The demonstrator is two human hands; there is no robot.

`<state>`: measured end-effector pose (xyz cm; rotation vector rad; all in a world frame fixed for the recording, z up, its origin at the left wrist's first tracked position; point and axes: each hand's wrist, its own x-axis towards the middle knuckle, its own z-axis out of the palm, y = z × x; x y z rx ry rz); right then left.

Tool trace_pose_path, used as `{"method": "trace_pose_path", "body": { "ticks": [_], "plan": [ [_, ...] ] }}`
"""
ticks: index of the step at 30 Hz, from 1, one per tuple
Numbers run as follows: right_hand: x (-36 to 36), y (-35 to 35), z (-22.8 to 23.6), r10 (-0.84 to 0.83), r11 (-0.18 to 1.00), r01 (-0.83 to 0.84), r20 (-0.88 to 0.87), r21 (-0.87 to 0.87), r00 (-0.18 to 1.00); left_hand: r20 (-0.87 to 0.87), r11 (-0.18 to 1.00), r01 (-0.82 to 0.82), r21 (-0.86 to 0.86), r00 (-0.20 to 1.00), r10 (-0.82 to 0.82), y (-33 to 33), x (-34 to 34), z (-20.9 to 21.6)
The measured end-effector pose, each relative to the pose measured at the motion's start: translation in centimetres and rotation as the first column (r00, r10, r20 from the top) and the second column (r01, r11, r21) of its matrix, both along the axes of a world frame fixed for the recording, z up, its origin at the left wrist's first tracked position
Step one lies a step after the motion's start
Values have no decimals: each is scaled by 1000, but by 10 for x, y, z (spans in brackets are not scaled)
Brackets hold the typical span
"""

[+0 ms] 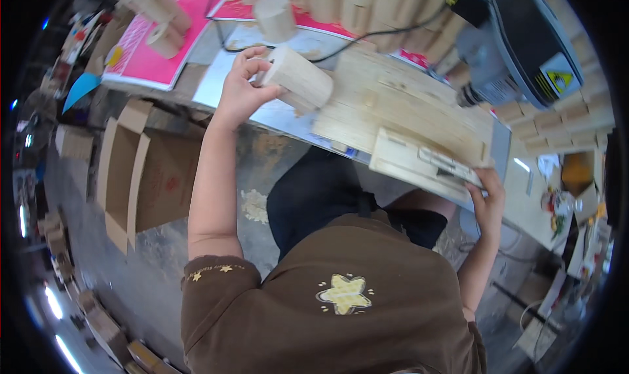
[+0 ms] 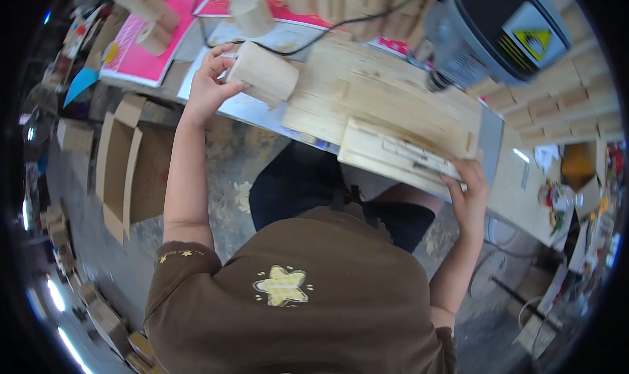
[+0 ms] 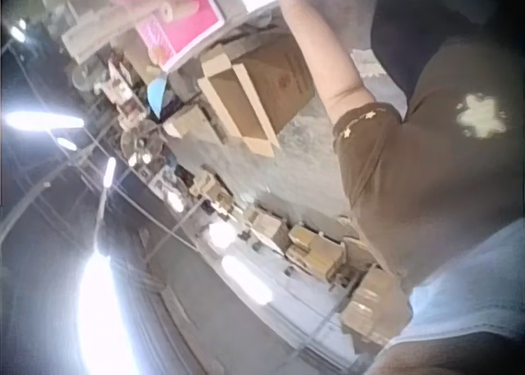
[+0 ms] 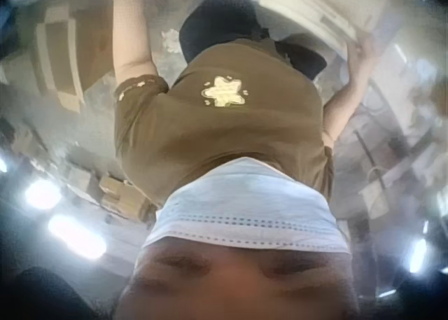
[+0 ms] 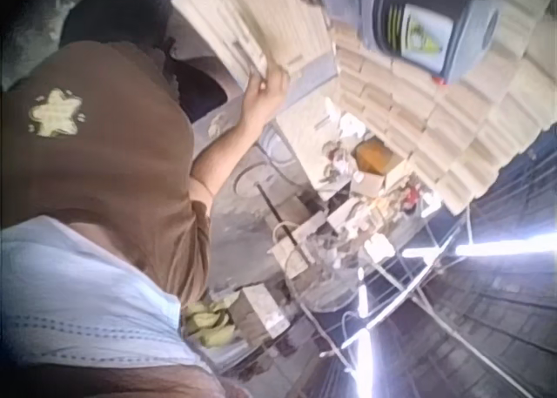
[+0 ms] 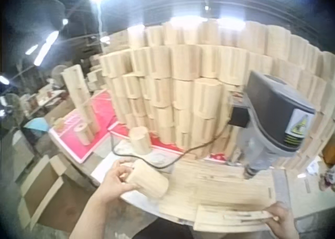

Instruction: Using a drill press to drill holes into cylindrical wooden blocks.

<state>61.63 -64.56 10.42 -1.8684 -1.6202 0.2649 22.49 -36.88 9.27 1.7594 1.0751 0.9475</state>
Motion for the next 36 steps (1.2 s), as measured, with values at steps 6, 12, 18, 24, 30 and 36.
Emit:
{"method": "trace_pose_path", "body": {
  "ticks": [6,12,18,24,30,36],
  "plan": [
    [-27,9,-2,40,999,-40,2,8,999,-274,903,-331,273,873,403,25,-66,-11],
    [-24,10,-10,21,999,-23,62,37,998,38,744,-592,310,789,613,15,-54,-65],
    [-25,10,-14,-26,1000,26,34,6,999,-51,811,-583,-40,812,581,15,-62,-69],
    [-29,10,-10,-27,1000,28,60,-10,998,218,750,-661,-9,731,647,85,-121,-33],
    [-33,10,-5,-67,996,71,83,-54,994,122,519,-801,298,571,812,187,-200,9],
    [-41,10,-1,-144,986,148,47,-80,988,46,471,-818,331,512,858,267,-246,2]
  ]
}}
